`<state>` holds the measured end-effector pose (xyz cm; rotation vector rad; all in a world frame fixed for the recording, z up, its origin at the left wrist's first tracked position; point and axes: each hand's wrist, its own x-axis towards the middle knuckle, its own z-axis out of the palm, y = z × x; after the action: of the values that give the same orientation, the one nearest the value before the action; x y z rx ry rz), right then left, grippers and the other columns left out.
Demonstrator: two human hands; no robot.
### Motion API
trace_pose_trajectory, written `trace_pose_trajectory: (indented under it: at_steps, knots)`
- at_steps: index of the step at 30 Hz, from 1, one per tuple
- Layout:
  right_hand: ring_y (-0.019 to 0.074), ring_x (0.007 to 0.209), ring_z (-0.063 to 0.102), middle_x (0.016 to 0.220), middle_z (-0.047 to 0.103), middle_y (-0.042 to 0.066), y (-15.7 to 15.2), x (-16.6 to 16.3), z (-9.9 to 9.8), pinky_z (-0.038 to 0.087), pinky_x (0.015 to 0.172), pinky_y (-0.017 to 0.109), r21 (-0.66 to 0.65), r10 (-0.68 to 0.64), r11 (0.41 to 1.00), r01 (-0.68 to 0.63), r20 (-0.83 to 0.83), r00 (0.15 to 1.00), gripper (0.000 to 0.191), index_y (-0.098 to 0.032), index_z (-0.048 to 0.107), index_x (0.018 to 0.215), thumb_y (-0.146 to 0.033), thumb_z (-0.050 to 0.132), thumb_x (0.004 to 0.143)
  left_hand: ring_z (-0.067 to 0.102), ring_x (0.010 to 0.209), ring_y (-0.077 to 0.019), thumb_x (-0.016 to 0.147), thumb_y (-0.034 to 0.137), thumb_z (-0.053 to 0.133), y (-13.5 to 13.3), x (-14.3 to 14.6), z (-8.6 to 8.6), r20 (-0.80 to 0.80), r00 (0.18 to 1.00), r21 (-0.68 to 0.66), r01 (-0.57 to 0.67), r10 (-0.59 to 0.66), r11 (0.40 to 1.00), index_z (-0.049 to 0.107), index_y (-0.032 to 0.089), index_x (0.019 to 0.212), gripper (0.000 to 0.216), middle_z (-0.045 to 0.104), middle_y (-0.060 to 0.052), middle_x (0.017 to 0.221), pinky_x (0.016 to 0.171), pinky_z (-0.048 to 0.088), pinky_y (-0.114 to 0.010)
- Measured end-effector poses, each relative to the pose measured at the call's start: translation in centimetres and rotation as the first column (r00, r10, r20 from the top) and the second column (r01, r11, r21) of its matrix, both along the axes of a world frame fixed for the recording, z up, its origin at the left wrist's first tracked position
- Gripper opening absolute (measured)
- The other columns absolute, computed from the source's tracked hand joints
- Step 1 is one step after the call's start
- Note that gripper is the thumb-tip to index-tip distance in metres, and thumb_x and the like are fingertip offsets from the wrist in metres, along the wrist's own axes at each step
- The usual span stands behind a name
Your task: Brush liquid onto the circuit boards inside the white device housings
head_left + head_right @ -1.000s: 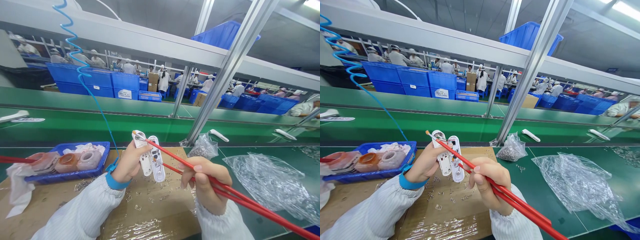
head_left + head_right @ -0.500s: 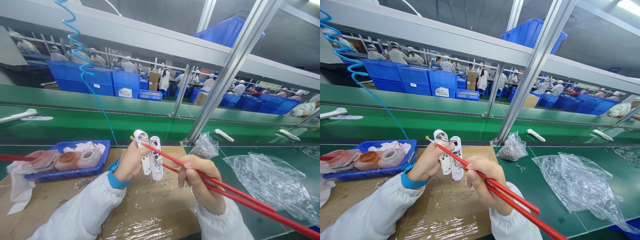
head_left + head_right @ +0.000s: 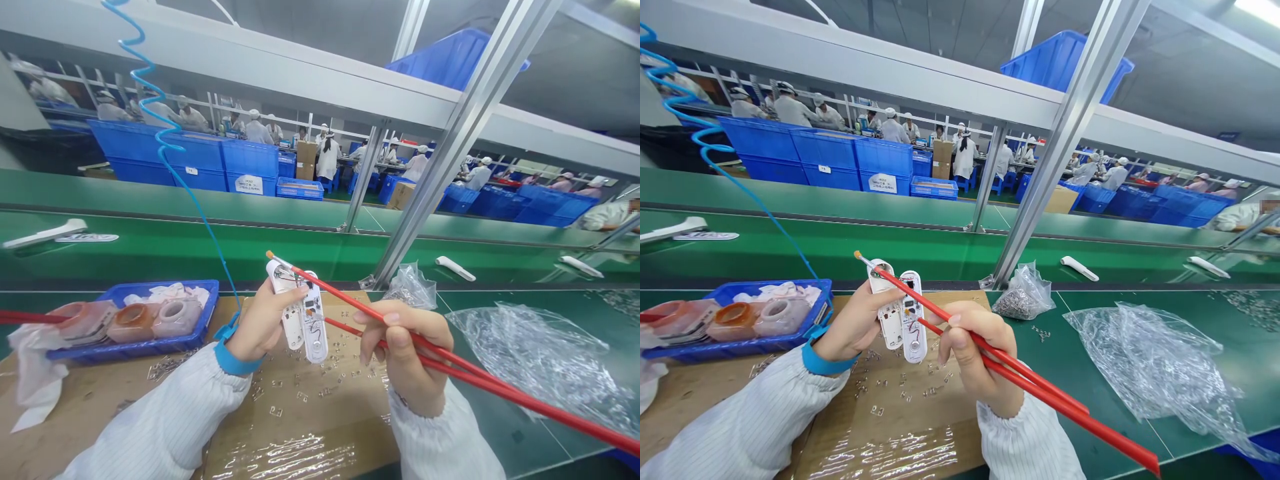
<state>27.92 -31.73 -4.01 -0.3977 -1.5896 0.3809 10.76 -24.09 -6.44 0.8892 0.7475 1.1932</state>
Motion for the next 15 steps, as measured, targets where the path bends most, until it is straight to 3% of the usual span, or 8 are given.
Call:
trace_pose_trajectory:
  at_steps: [5,9,12,15]
  knots:
    - [0.0057,0.043,0.057,0.099,0.068,0.005,0.2,0.1,0.0,0.042,0.036,0.018,-0.07,0.069,0.995,-0.068,0.019,0.997,0.019,-0.022,0.054,0.108,-0.014,0.044,0.094,0.063,0.061,-0.0165,0.063,0.021,0.078,0.1,0.2,-0.4,0.02,0.999,0.005,0.035,-0.035,0.999,0.052,0.018,0.081,0.032,0.064,0.002,0.071,0.054,0.049,-0.027]
    - [0.0067,0.04,0.057,0.095,0.068,0.003,0.5,0.5,0.7,0.039,0.032,0.017,-0.049,0.049,0.997,-0.054,-0.101,0.994,0.013,-0.02,0.054,0.102,-0.017,0.043,0.095,0.065,0.07,-0.0185,0.065,0.021,0.078,0.3,0.3,-0.6,0.024,0.999,-0.026,0.037,-0.036,0.999,0.055,0.017,0.088,0.034,0.068,-0.002,0.082,0.059,0.053,-0.03]
    - [0.0088,0.039,0.057,0.09,0.069,0.003,0.7,1.1,1.7,0.04,0.03,0.019,0.064,-0.112,0.989,0.135,-0.284,0.952,0.009,-0.018,0.055,0.094,-0.021,0.046,0.095,0.067,0.074,-0.0199,0.066,0.018,0.078,0.6,0.4,-0.8,0.019,0.999,-0.086,0.042,-0.041,0.995,0.056,0.016,0.089,0.032,0.069,-0.005,0.084,0.067,0.054,-0.033]
    - [0.007,0.038,0.054,0.082,0.068,0.001,0.8,2.4,3.0,0.038,0.029,0.017,0.074,-0.296,0.91,0.408,-0.574,0.763,0.012,-0.019,0.056,0.087,-0.02,0.046,0.095,0.067,0.073,-0.0188,0.065,0.013,0.077,1.6,0.3,-1.3,0.024,1.0,-0.152,-0.012,0.016,0.988,0.058,0.014,0.088,0.029,0.07,-0.006,0.085,0.07,0.055,-0.032]
